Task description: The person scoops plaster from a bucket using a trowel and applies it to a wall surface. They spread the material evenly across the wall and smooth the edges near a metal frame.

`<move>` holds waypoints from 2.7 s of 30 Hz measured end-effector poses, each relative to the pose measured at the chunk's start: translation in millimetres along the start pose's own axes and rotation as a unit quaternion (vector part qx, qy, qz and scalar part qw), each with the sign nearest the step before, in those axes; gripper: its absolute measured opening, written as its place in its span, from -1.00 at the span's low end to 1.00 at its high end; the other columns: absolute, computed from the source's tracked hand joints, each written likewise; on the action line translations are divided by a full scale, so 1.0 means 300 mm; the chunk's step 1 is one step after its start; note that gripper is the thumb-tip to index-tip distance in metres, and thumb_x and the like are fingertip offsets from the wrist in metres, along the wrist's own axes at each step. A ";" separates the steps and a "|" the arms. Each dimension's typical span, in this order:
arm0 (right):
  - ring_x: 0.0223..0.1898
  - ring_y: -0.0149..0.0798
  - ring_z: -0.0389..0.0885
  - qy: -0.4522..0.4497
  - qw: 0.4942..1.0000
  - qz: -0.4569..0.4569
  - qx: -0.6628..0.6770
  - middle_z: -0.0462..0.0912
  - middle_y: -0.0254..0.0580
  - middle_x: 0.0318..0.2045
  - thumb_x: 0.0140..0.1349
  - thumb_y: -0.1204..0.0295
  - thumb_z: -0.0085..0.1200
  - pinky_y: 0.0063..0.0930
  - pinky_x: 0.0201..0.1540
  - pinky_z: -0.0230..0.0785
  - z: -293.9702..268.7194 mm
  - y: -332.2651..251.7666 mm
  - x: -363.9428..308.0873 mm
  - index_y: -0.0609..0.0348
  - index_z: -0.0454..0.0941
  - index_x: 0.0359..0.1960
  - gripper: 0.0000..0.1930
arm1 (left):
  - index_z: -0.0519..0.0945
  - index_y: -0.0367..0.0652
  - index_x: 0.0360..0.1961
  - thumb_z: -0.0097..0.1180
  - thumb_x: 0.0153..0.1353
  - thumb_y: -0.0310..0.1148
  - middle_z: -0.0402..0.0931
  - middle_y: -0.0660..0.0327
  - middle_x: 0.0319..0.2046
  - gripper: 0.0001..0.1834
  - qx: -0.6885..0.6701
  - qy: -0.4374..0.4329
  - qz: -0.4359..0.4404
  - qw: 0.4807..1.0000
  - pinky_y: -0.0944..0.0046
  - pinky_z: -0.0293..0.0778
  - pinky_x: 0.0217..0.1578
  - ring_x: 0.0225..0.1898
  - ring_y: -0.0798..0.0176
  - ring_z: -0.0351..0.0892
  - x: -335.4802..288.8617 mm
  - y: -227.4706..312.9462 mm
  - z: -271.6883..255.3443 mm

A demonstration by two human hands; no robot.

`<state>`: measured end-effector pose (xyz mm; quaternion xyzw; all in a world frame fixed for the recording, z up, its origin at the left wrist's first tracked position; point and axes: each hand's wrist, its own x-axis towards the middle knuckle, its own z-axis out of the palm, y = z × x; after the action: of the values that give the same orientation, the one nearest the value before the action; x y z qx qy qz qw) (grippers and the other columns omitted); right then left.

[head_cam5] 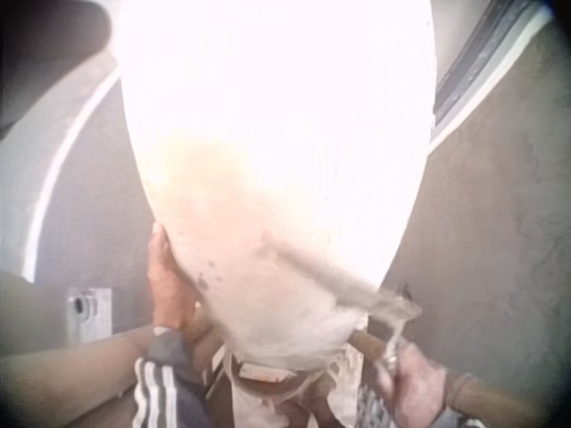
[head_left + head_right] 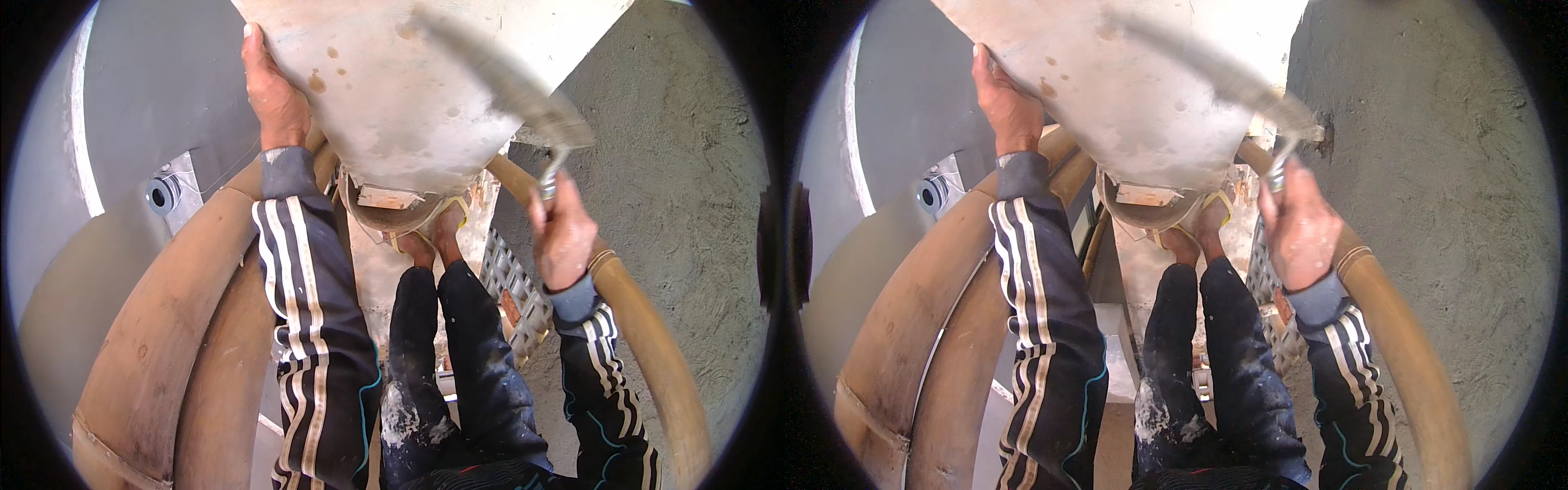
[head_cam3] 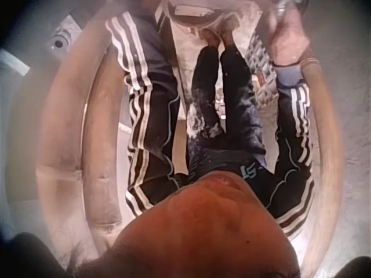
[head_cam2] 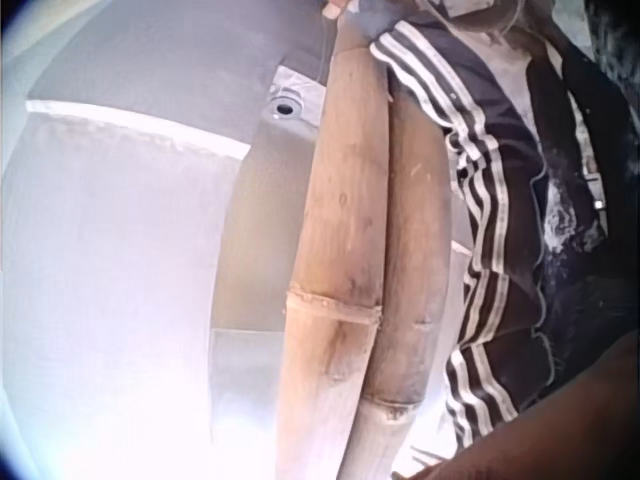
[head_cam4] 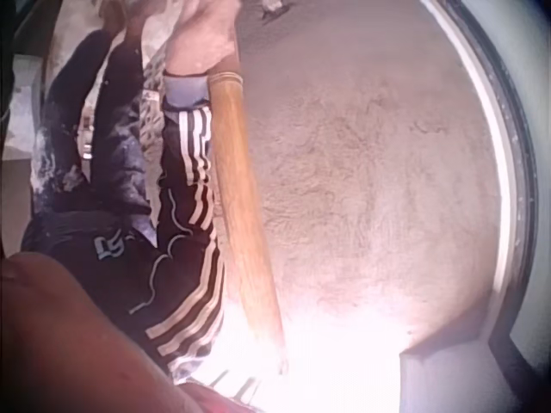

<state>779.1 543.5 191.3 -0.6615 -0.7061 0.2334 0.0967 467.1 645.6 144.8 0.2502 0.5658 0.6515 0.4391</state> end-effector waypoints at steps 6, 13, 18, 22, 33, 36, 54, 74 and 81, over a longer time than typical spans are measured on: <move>-0.60 -0.24 0.57 0.019 0.994 -0.080 -0.076 0.55 -0.13 -0.51 0.16 0.36 0.12 -0.36 -0.55 0.46 0.020 0.071 -0.022 0.21 0.47 -0.09 -0.68 | 0.27 -0.25 0.17 -0.28 0.33 0.08 0.31 0.07 0.14 -0.37 0.031 -0.021 0.041 0.998 0.15 0.14 0.18 0.15 0.14 0.29 0.024 -0.116 0.044; -0.54 -0.20 0.57 -0.012 0.992 -0.111 -0.065 0.52 -0.20 -0.38 0.11 0.31 0.11 -0.31 -0.60 0.43 0.226 0.111 -0.045 0.14 0.42 -0.05 -0.63 | 0.27 -0.27 0.17 -0.28 0.33 0.06 0.30 0.09 0.14 -0.38 0.012 0.004 0.024 1.000 0.17 0.15 0.18 0.15 0.16 0.29 -0.017 -0.049 0.031; -0.40 -0.17 0.62 -0.274 0.929 -0.139 -0.206 0.53 -0.18 -0.28 0.15 0.27 0.02 -0.32 -0.47 0.50 0.430 0.191 -0.161 0.15 0.39 -0.02 -0.62 | 0.27 -0.28 0.17 -0.27 0.34 0.05 0.30 0.11 0.14 -0.38 -0.008 -0.012 0.026 1.000 0.18 0.13 0.18 0.15 0.17 0.28 -0.020 -0.028 0.046; -0.46 -0.13 0.61 -0.123 0.985 -0.092 -0.073 0.51 -0.11 -0.35 0.16 0.29 0.07 -0.31 -0.48 0.47 0.286 0.085 -0.147 0.21 0.41 -0.06 -0.63 | 0.25 -0.29 0.18 -0.27 0.34 0.05 0.28 0.10 0.15 -0.37 0.033 -0.019 0.025 0.999 0.20 0.10 0.20 0.18 0.18 0.24 -0.027 -0.006 0.027; -0.52 -0.05 0.62 -0.159 0.972 -0.089 -0.149 0.57 -0.11 -0.34 0.15 0.23 0.07 -0.23 -0.54 0.48 0.121 0.093 -0.054 0.16 0.39 -0.03 -0.60 | 0.25 -0.39 0.18 -0.28 0.35 0.07 0.30 0.05 0.14 -0.32 0.070 0.017 -0.025 0.997 0.25 0.16 0.17 0.13 0.18 0.31 -0.009 -0.023 0.025; -0.59 -0.12 0.58 -0.125 0.983 -0.109 -0.075 0.54 -0.11 -0.52 0.15 0.31 0.11 -0.26 -0.56 0.43 0.077 0.046 -0.024 0.17 0.42 -0.08 -0.67 | 0.36 -0.44 0.07 -0.25 0.34 0.08 0.41 0.05 0.01 -0.32 0.089 0.071 -0.013 0.993 0.29 0.24 0.07 0.01 0.22 0.39 -0.016 -0.018 0.010; -0.58 0.05 0.55 0.177 0.976 -0.032 0.127 0.52 0.03 -0.59 0.19 0.27 0.07 -0.19 -0.56 0.38 -0.179 -0.290 0.400 0.23 0.44 -0.33 -0.75 | 0.25 -0.40 0.19 -0.23 0.32 0.12 0.32 0.04 0.12 -0.26 0.089 0.051 -0.045 0.994 0.25 0.22 0.16 0.13 0.17 0.33 -0.022 0.061 0.003; -0.33 -0.04 0.63 -0.266 0.962 -0.031 -0.050 0.55 -0.10 -0.27 0.10 0.28 0.01 -0.19 -0.33 0.50 0.582 0.192 -0.283 0.15 0.37 -0.08 -0.64 | 0.45 -0.45 -0.04 -0.19 0.31 0.14 0.46 0.10 -0.15 -0.29 0.309 0.022 0.011 0.951 0.31 0.30 -0.06 -0.13 0.27 0.38 -0.050 -0.026 0.030; -0.36 0.00 0.61 -0.334 0.942 -0.037 -0.016 0.58 -0.05 -0.30 0.15 0.25 -0.01 -0.12 -0.35 0.47 0.549 0.272 -0.395 0.12 0.37 -0.05 -0.64 | 0.53 -0.36 -0.23 0.01 0.29 -0.05 0.46 0.28 -0.40 -0.54 0.299 0.047 0.163 0.939 0.39 0.32 -0.29 -0.35 0.43 0.33 -0.060 -0.004 0.148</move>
<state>790.9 395.4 30.6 -0.5205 -0.7252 0.4260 -0.1471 512.7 653.3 157.2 0.4280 0.7063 0.5255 0.2047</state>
